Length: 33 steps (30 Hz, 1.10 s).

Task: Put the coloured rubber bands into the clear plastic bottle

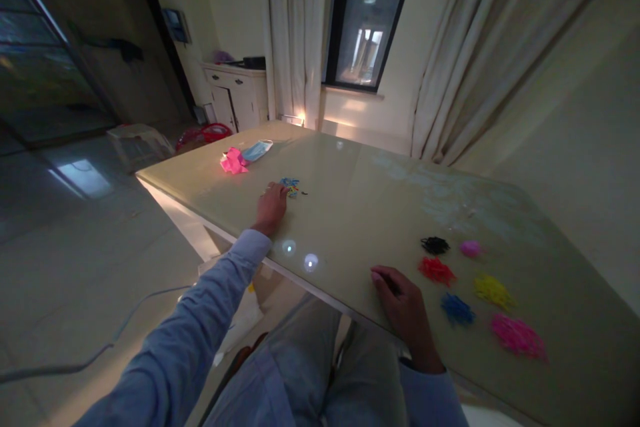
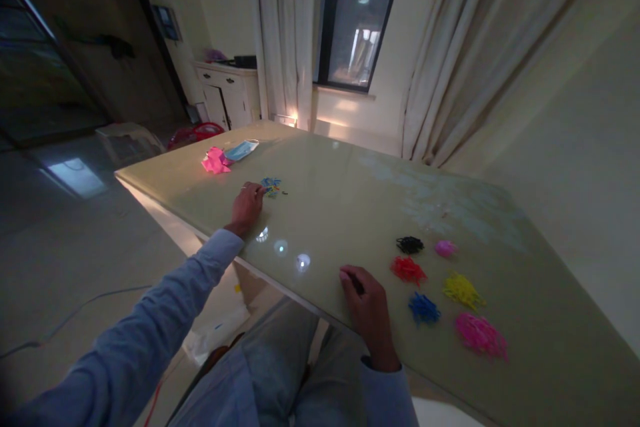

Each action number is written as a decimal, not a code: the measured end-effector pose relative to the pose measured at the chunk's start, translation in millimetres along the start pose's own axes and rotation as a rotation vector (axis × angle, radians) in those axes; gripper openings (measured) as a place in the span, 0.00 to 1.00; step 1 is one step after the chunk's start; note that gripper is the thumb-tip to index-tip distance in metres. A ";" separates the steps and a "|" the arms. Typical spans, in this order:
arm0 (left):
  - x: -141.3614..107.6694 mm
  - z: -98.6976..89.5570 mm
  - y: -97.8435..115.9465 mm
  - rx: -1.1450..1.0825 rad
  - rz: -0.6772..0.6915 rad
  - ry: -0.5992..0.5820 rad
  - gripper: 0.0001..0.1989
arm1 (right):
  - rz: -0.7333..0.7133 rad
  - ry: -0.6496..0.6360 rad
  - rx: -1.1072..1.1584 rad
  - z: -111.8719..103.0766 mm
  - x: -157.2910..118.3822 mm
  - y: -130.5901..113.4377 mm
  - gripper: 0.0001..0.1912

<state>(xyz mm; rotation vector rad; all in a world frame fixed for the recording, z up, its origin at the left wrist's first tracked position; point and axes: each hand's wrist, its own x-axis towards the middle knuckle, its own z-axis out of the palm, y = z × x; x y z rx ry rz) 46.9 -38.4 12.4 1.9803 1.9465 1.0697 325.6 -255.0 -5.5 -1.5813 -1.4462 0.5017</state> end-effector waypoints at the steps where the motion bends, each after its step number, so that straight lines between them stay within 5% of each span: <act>1: -5.7 0.0 1.9 -0.052 -0.003 0.019 0.13 | -0.001 0.001 0.003 -0.1 0.0 -0.9 0.17; 6: -54.9 6.1 27.3 -0.359 -0.030 0.011 0.16 | -0.012 0.001 0.006 0.6 -0.8 -3.1 0.15; 8: -79.7 8.7 45.9 -0.817 -0.138 -0.059 0.16 | -0.014 -0.005 0.005 1.4 -1.4 -3.4 0.15; 15: -145.0 3.1 120.2 -1.505 -0.448 -0.624 0.22 | -0.019 0.013 0.023 4.2 -3.0 -5.3 0.12; 21: -173.1 2.7 153.1 -1.706 -0.623 -0.933 0.20 | -0.002 0.016 0.090 5.0 -3.3 -5.3 0.14; 33: -172.8 13.5 176.6 -1.671 -0.609 -1.022 0.18 | -0.008 0.050 0.191 7.3 -5.5 -5.1 0.10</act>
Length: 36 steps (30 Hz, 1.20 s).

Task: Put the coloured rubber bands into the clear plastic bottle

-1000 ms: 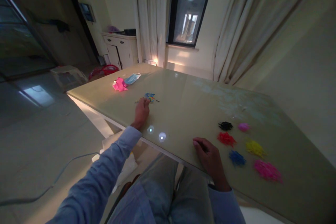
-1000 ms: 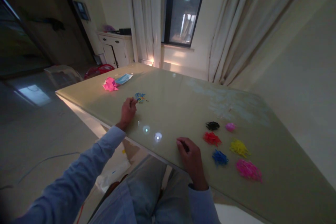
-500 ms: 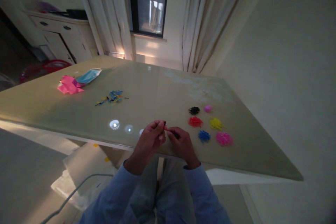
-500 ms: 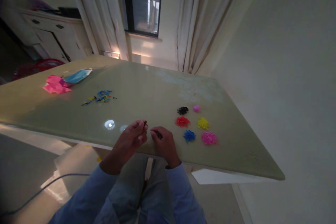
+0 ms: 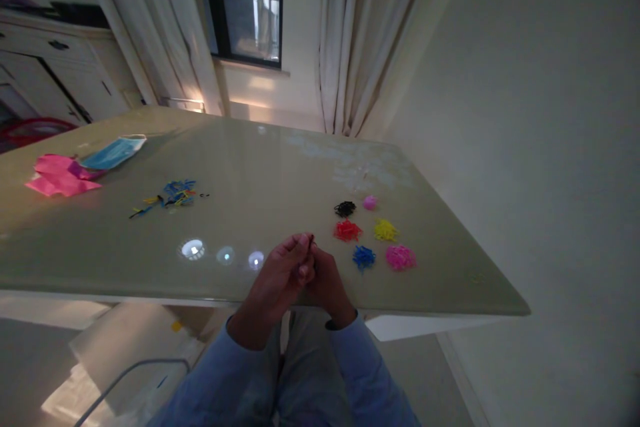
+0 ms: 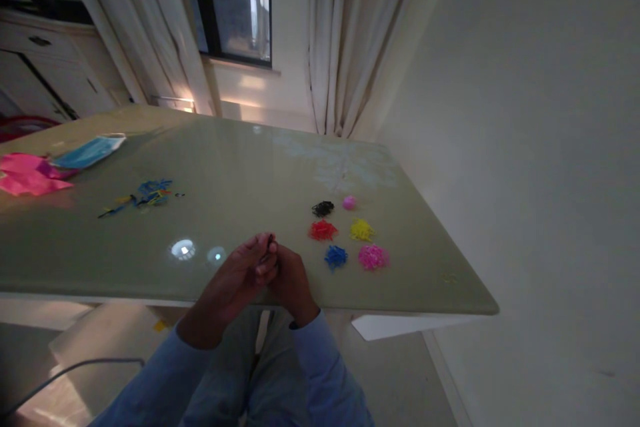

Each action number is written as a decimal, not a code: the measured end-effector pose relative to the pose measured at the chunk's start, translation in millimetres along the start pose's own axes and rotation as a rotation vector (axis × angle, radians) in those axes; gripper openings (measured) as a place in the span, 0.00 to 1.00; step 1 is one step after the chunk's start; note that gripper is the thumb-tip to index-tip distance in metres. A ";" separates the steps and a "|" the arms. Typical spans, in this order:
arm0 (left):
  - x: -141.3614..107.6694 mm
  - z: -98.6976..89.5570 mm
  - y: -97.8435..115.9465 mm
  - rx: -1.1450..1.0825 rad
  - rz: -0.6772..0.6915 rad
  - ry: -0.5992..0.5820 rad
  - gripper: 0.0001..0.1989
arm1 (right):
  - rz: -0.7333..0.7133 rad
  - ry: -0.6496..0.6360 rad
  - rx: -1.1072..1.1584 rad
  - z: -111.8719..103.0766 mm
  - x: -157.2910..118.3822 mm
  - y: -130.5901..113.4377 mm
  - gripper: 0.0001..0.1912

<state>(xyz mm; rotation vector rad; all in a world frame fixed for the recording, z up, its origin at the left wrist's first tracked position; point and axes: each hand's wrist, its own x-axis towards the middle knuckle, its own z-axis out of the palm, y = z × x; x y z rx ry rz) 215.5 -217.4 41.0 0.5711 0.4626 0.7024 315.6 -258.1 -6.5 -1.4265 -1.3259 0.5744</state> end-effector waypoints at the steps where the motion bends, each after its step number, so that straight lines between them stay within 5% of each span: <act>1: 1.7 0.7 2.1 0.007 0.002 0.005 0.18 | 0.004 0.002 -0.002 0.2 0.1 0.1 0.10; 9: 50.5 14.4 36.1 0.300 0.176 0.051 0.18 | 0.022 -0.004 -0.106 1.8 1.4 2.3 0.08; 14: 114.3 24.9 44.1 0.935 0.396 -0.025 0.10 | 0.041 0.008 -0.074 2.3 1.7 2.6 0.09; 18: 157.0 27.4 33.4 1.357 0.406 -0.113 0.02 | 0.052 0.025 -0.065 4.6 2.3 3.3 0.10; 27: 194.1 26.5 7.2 1.546 0.399 -0.142 0.05 | 0.038 0.034 -0.085 6.6 3.6 6.8 0.11; 36: 196.8 19.6 4.1 1.516 0.391 -0.125 0.08 | 0.069 0.052 -0.050 4.0 4.7 2.3 0.12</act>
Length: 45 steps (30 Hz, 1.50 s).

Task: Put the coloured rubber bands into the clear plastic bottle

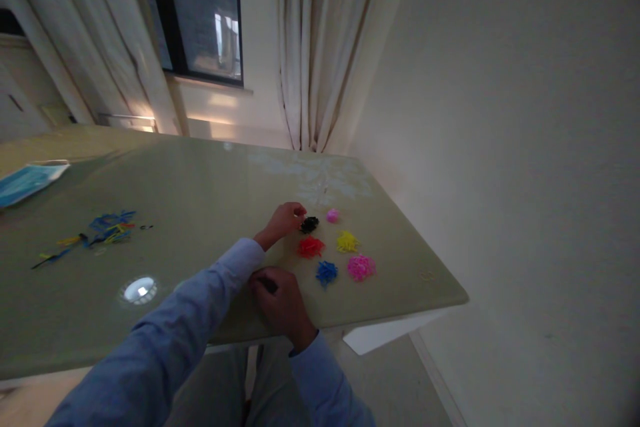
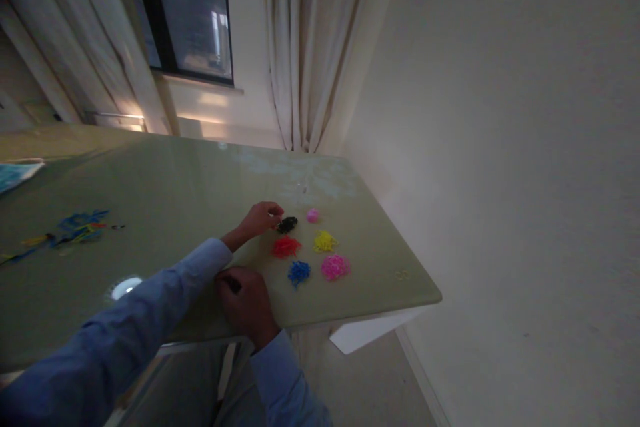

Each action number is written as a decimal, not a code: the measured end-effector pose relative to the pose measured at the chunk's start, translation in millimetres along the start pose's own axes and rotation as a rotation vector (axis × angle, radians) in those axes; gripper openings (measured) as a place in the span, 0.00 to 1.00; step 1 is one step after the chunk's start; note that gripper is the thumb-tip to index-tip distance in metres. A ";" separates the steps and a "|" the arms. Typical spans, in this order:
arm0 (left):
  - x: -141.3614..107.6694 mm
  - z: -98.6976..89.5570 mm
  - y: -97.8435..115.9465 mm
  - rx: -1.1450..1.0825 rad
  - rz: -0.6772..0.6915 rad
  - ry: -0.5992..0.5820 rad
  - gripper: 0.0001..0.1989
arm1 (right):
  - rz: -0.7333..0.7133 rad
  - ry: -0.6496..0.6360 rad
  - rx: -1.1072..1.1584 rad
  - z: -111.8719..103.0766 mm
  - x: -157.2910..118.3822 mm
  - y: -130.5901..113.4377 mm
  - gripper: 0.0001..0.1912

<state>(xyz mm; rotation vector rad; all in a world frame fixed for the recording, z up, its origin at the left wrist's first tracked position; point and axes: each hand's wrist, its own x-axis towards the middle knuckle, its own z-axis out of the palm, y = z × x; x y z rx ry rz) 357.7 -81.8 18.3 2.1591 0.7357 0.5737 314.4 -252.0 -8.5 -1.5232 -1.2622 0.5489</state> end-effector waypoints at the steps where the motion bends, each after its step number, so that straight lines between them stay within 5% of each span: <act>1: -2.5 -2.1 -1.3 -0.015 -0.002 0.002 0.08 | 0.005 0.007 0.007 -0.8 0.1 -0.7 0.11; 8: -44.1 -27.9 -19.2 -0.112 -0.031 0.072 0.09 | 0.026 0.021 0.080 -4.2 -0.1 -0.9 0.09; 19: -196.1 -106.4 -69.0 0.060 -0.062 0.396 0.13 | 0.005 -0.136 -0.112 -12.4 2.0 -0.5 0.11; 24: -227.2 -116.2 -89.3 -0.066 -0.127 0.539 0.12 | 0.060 -0.199 -0.282 -7.2 19.4 -11.0 0.11; 29: -223.6 -113.1 -85.7 -0.254 -0.149 0.563 0.11 | 0.027 -0.330 -0.312 31.5 64.6 -34.2 0.10; 34: -224.1 -112.9 -83.0 -0.348 -0.130 0.595 0.10 | -0.115 -0.428 -0.522 102.4 129.8 -60.0 0.12; 39: -223.5 -112.4 -83.3 -0.395 -0.152 0.618 0.10 | -0.139 -0.483 -0.649 167.7 181.5 -61.0 0.18; 45: -221.3 -112.1 -83.7 -0.418 -0.164 0.616 0.09 | -0.163 -0.506 -0.728 195.8 199.8 -51.2 0.08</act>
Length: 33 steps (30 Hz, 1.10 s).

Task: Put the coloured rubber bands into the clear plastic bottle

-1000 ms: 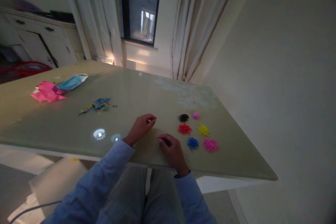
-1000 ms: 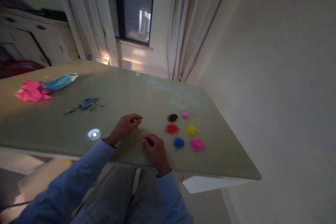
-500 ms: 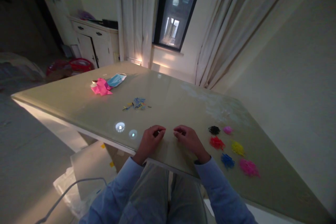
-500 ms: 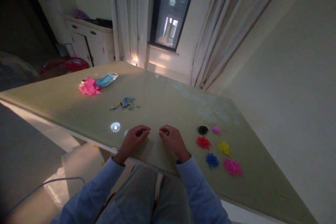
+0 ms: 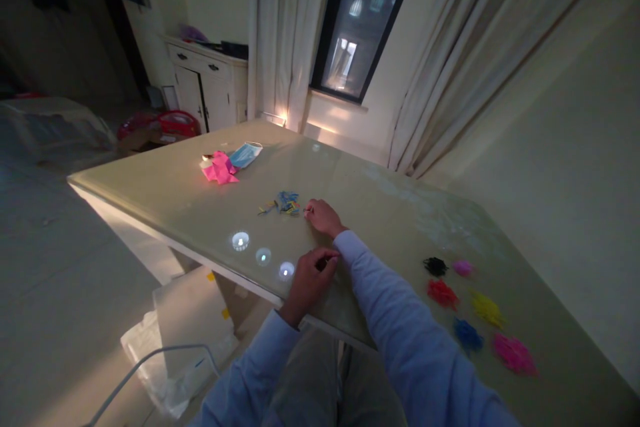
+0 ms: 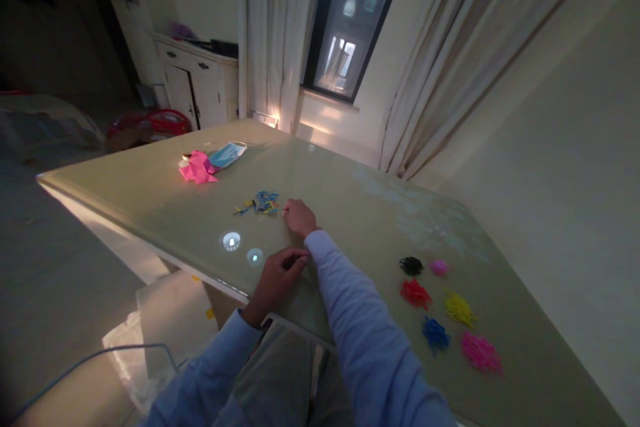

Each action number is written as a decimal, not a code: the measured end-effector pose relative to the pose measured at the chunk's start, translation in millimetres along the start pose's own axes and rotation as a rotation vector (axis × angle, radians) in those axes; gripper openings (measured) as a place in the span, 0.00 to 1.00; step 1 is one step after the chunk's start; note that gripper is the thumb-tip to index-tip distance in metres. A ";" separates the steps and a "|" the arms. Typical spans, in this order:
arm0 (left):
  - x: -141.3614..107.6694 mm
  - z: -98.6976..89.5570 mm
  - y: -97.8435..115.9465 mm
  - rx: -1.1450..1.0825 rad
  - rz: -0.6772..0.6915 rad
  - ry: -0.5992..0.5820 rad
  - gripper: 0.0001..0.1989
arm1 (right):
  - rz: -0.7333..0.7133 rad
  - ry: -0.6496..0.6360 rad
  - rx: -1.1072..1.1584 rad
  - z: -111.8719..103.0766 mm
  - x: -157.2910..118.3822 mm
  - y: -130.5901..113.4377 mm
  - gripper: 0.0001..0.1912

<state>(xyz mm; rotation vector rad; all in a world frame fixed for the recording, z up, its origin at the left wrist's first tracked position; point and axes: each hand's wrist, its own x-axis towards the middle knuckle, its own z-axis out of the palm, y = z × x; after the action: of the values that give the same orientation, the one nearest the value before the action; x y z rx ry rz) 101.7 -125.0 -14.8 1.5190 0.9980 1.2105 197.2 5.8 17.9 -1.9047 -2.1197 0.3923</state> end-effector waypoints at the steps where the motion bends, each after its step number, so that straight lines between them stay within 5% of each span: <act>1: 0.2 0.1 0.0 -0.005 -0.007 0.002 0.09 | 0.001 0.004 0.004 1.2 0.9 0.6 0.07; 8: 1.3 -0.3 2.8 -0.050 -0.030 0.009 0.09 | 0.013 0.034 0.176 4.6 -0.6 4.5 0.05; 14: 0.7 -1.6 3.0 -0.038 -0.044 0.020 0.10 | 0.077 0.070 0.543 -2.1 -26.4 12.1 0.07; 20: -1.7 -5.2 0.0 -0.019 -0.045 0.024 0.12 | 0.133 0.140 0.958 -27.6 -96.5 32.1 0.12; 25: -3.5 -9.6 2.9 0.036 -0.067 0.027 0.14 | 0.199 0.245 1.558 -58.7 -166.0 48.4 0.21; 33: -5.4 -12.1 17.5 0.121 -0.151 0.083 0.15 | 0.314 0.444 1.698 -67.1 -251.4 65.4 0.17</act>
<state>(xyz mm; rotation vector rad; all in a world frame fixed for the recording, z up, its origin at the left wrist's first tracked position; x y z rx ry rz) 89.6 -132.4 2.0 1.4669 1.2376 1.1306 308.4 -235.9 52.0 -0.9852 -0.5434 1.1552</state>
